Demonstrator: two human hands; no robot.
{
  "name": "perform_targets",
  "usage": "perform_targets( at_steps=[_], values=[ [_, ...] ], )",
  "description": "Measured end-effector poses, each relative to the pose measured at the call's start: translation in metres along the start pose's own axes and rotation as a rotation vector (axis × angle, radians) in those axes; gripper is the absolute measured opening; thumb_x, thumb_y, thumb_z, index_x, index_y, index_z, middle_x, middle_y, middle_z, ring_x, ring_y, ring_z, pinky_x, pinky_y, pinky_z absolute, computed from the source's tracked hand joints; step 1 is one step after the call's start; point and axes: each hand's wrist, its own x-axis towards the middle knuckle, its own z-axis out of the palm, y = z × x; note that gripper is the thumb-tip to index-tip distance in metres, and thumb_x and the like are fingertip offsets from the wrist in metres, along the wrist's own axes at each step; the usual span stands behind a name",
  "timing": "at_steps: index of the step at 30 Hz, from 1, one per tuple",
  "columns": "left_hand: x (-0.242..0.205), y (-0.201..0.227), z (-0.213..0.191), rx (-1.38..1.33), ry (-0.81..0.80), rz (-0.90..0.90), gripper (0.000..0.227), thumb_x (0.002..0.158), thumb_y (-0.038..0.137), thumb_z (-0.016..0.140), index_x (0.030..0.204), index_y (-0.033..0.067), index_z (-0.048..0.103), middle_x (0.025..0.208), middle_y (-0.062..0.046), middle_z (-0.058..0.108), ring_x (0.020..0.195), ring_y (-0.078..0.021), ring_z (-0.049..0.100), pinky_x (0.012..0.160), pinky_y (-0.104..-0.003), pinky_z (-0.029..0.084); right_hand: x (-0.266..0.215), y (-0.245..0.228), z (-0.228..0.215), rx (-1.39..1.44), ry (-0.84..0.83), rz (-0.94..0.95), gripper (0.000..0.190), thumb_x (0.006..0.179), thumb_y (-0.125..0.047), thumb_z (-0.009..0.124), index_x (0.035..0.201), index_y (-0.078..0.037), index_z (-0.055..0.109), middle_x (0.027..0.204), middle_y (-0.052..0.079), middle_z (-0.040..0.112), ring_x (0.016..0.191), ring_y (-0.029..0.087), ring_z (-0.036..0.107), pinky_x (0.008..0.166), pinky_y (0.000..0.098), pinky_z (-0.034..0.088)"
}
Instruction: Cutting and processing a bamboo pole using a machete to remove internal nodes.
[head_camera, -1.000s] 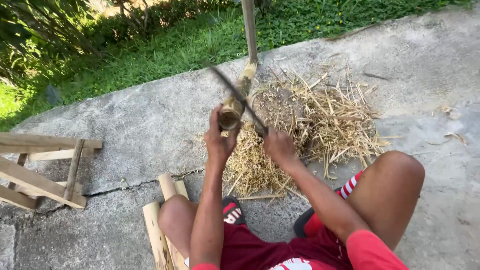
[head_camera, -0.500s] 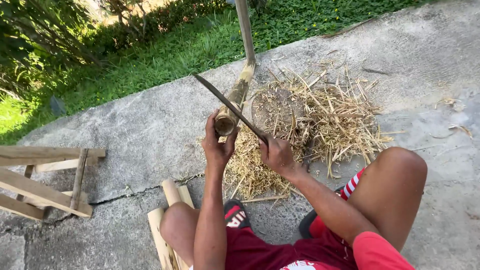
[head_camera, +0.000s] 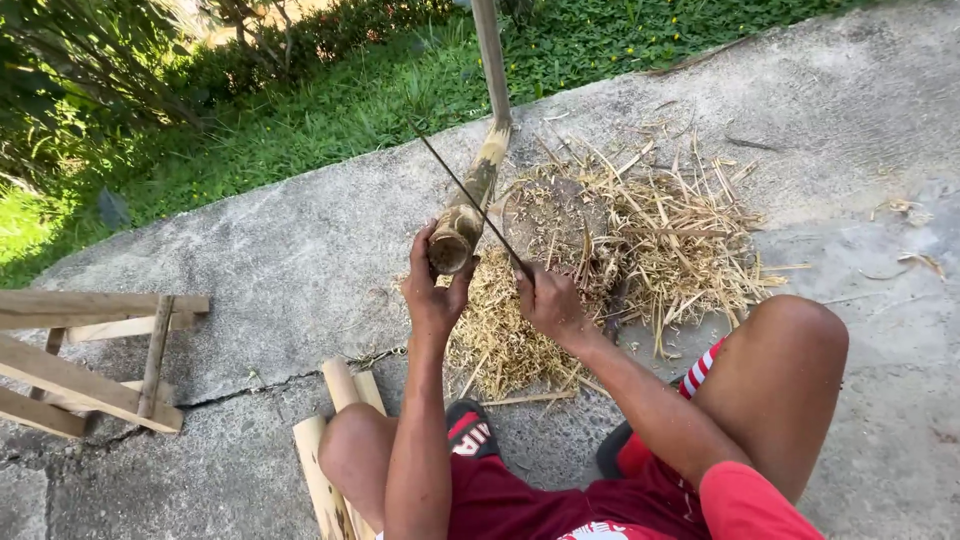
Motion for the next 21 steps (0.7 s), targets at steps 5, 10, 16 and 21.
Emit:
perform_targets(
  at_steps=[5, 10, 16, 21],
  values=[
    [-0.004, 0.003, -0.005, -0.018, 0.003, -0.036, 0.078, 0.088, 0.016, 0.085, 0.151, 0.0123, 0.039, 0.133, -0.019, 0.068, 0.120, -0.0306, 0.071, 0.099, -0.039, 0.063, 0.014, -0.001, -0.021, -0.114, -0.267, 0.319, 0.035, 0.113, -0.021, 0.041, 0.107, 0.006, 0.062, 0.058, 0.008, 0.060, 0.036, 0.012, 0.048, 0.027, 0.0279, 0.034],
    [-0.002, -0.003, -0.011, 0.013, 0.024, 0.048, 0.079, 0.087, 0.015, 0.085, 0.150, 0.0112, 0.039, 0.137, -0.023, 0.063, 0.124, -0.0333, 0.067, 0.103, -0.041, 0.060, 0.006, 0.024, -0.021, -0.104, -0.417, 0.675, 0.030, 0.106, -0.020, 0.044, 0.106, 0.002, 0.064, 0.059, 0.007, 0.059, 0.035, 0.012, 0.044, 0.027, 0.0285, 0.032],
    [-0.001, 0.000, -0.010, -0.004, -0.011, -0.026, 0.078, 0.086, 0.017, 0.086, 0.150, 0.0121, 0.041, 0.133, -0.019, 0.067, 0.122, -0.0296, 0.070, 0.102, -0.040, 0.062, 0.004, -0.004, -0.022, 0.034, -0.319, 0.589, 0.032, 0.109, -0.022, 0.045, 0.103, 0.001, 0.065, 0.059, 0.005, 0.058, 0.035, 0.011, 0.044, 0.028, 0.0275, 0.034],
    [-0.004, 0.002, -0.009, 0.052, -0.009, 0.023, 0.079, 0.085, 0.015, 0.086, 0.150, 0.0112, 0.041, 0.134, -0.021, 0.066, 0.120, -0.0314, 0.069, 0.101, -0.041, 0.061, -0.006, -0.021, -0.005, -0.004, 0.003, -0.014, 0.034, 0.113, -0.021, 0.043, 0.105, 0.007, 0.062, 0.062, 0.006, 0.060, 0.040, 0.010, 0.050, 0.033, 0.0270, 0.041]
  ],
)
